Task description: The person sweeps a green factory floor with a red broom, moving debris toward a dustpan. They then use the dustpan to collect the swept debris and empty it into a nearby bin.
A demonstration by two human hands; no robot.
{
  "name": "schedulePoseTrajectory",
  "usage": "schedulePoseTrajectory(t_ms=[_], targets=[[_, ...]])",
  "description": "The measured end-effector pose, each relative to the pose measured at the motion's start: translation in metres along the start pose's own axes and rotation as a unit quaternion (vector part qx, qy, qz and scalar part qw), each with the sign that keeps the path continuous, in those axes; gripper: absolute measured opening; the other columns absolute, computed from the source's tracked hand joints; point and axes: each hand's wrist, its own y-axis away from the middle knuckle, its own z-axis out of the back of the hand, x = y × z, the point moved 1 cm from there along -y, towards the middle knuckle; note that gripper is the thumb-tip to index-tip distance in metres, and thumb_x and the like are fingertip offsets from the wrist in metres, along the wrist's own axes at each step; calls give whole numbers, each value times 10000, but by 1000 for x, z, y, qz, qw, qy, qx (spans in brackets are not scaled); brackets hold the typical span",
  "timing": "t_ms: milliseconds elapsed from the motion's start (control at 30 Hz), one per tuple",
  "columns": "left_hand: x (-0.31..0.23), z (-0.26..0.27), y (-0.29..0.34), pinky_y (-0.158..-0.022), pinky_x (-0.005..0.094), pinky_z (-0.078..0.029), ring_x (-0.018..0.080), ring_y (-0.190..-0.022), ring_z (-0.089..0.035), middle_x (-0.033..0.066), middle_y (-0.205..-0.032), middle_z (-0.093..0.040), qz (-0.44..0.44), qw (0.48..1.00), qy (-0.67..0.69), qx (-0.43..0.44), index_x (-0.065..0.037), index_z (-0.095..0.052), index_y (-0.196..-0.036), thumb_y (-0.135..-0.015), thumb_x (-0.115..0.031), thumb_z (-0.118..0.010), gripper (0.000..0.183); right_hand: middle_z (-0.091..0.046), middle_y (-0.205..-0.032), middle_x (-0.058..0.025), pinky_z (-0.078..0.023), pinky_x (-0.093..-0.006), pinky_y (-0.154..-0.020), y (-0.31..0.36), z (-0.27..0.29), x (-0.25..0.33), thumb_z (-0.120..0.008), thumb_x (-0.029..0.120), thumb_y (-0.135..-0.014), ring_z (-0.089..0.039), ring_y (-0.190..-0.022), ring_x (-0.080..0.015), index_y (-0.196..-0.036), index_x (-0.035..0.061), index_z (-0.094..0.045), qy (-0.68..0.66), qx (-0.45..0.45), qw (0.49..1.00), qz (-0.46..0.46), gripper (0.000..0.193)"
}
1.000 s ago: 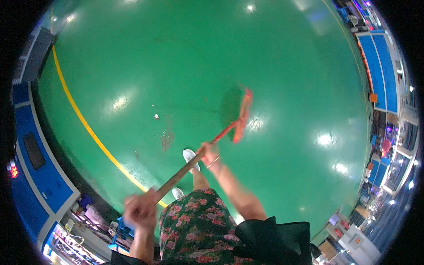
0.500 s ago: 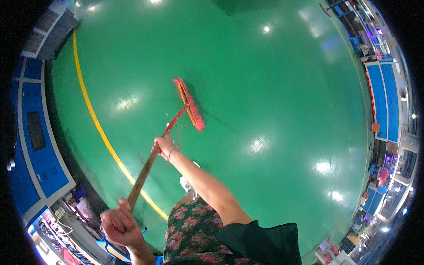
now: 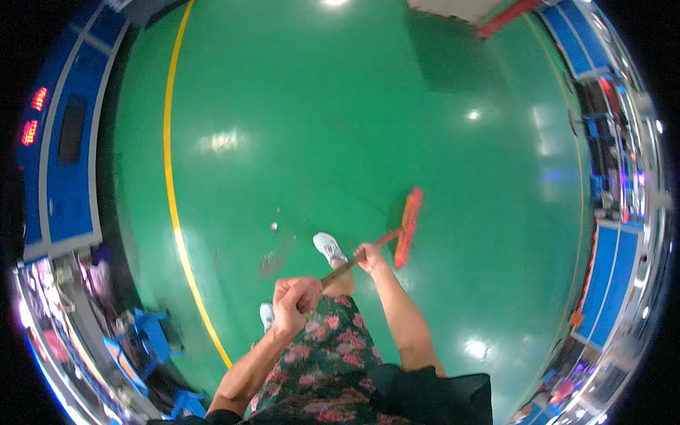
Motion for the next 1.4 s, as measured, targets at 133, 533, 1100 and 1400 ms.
schedulePoseTrajectory(t_ms=[133,533,1100,1400], targets=[[-72,5,14,-587,313,-311,136,-412,-238,32,-422,-359,-236,947,-157,-153,-84,-300,-470,-837,-134,-412,388,-425,-556,-62,-430,-342,-500,1,-155,-30,-473,-26,-766,-471,-509,-205,-640,53,-432,43,98,990,-95,155],[-67,-13,114,-887,390,-404,254,-944,-563,152,-982,-618,-347,921,71,-162,-30,-507,-851,-814,-152,-604,160,-412,-515,37,-343,-238,-352,103,-315,26,-593,92,-847,-405,-392,-82,-660,138,-411,454,230,842,-180,264],[460,-111,202,-667,298,-494,171,-646,-616,82,-695,-627,28,565,434,-702,-35,-581,-834,-846,-181,-564,148,-569,-745,-76,-500,-333,-450,83,-248,-221,-544,204,-890,-561,-515,-168,-1404,152,-319,856,430,287,21,564],[531,-239,137,-622,247,-474,113,-637,-586,55,-702,-632,114,541,513,-656,-12,-624,-784,-826,-153,-611,148,-576,-1157,-208,-467,-468,-880,35,-230,-424,-492,262,-904,-571,-1036,-390,-1377,230,-362,879,443,25,173,492]])
